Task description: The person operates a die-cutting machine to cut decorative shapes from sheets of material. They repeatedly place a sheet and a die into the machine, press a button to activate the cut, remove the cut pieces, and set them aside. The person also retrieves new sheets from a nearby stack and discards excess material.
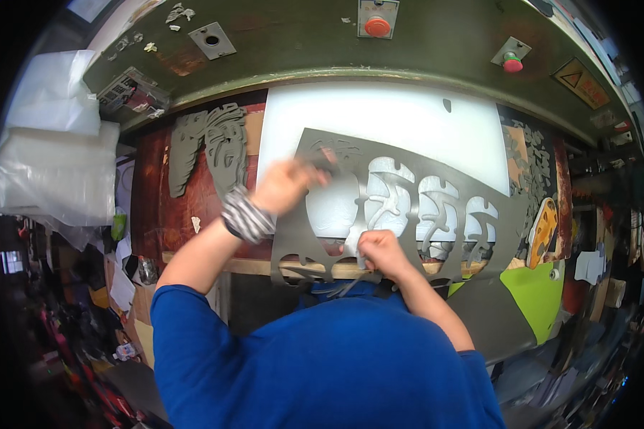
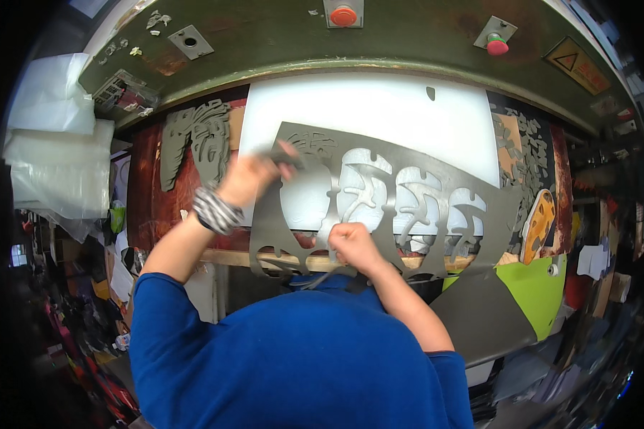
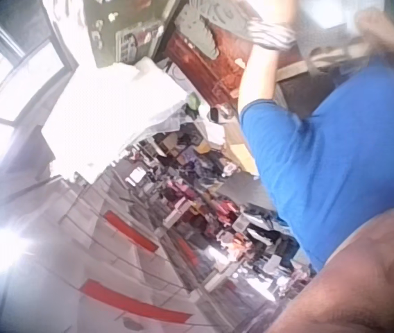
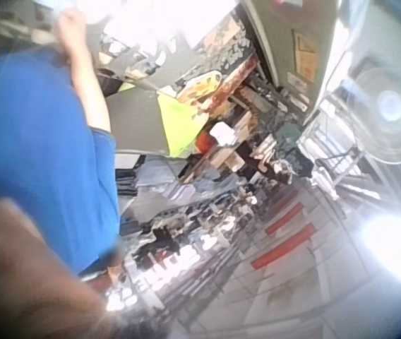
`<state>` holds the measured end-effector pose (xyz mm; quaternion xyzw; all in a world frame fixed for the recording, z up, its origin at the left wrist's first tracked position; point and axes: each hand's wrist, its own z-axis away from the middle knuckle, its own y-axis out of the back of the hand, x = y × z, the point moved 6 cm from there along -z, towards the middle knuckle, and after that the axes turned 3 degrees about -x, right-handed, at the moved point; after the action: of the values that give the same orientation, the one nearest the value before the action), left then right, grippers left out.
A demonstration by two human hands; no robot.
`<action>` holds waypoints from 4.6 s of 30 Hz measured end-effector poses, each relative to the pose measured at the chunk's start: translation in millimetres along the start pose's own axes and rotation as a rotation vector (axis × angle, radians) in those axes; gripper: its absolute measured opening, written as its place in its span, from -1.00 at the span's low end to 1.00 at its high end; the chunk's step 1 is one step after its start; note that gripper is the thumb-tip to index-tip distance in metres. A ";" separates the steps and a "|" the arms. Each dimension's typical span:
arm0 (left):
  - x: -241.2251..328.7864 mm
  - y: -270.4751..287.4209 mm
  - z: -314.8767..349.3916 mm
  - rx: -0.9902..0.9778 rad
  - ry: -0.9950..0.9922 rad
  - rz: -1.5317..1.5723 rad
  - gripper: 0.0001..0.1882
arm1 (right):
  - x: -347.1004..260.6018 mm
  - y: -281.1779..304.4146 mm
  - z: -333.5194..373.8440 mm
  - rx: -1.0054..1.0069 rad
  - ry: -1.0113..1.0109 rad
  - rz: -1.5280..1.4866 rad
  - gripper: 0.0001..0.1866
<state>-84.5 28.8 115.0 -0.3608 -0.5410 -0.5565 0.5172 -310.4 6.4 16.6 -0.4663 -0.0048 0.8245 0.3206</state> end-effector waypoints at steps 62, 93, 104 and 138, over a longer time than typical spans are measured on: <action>-70.2 -10.6 160.4 0.568 -0.197 -0.809 -0.77 | 12.9 269.9 207.7 1.597 -0.049 1.005 -0.60; 70.5 -226.8 828.5 2.188 0.072 -0.380 -0.72 | 37.2 -268.9 127.7 -0.530 0.443 0.109 -0.57; -128.8 -805.2 1000.7 3.113 1.179 -0.186 -0.44 | 417.4 -334.2 404.1 -2.079 -0.120 1.191 -0.64; -264.1 -1134.3 623.1 3.246 0.213 2.195 -0.72 | 672.6 -247.5 469.8 -2.515 0.337 2.321 -0.62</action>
<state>-1224.6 549.0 -302.4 -0.2813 0.0067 -0.8752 -0.3934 -785.2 698.3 -157.0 0.2459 0.2534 -0.0432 0.9346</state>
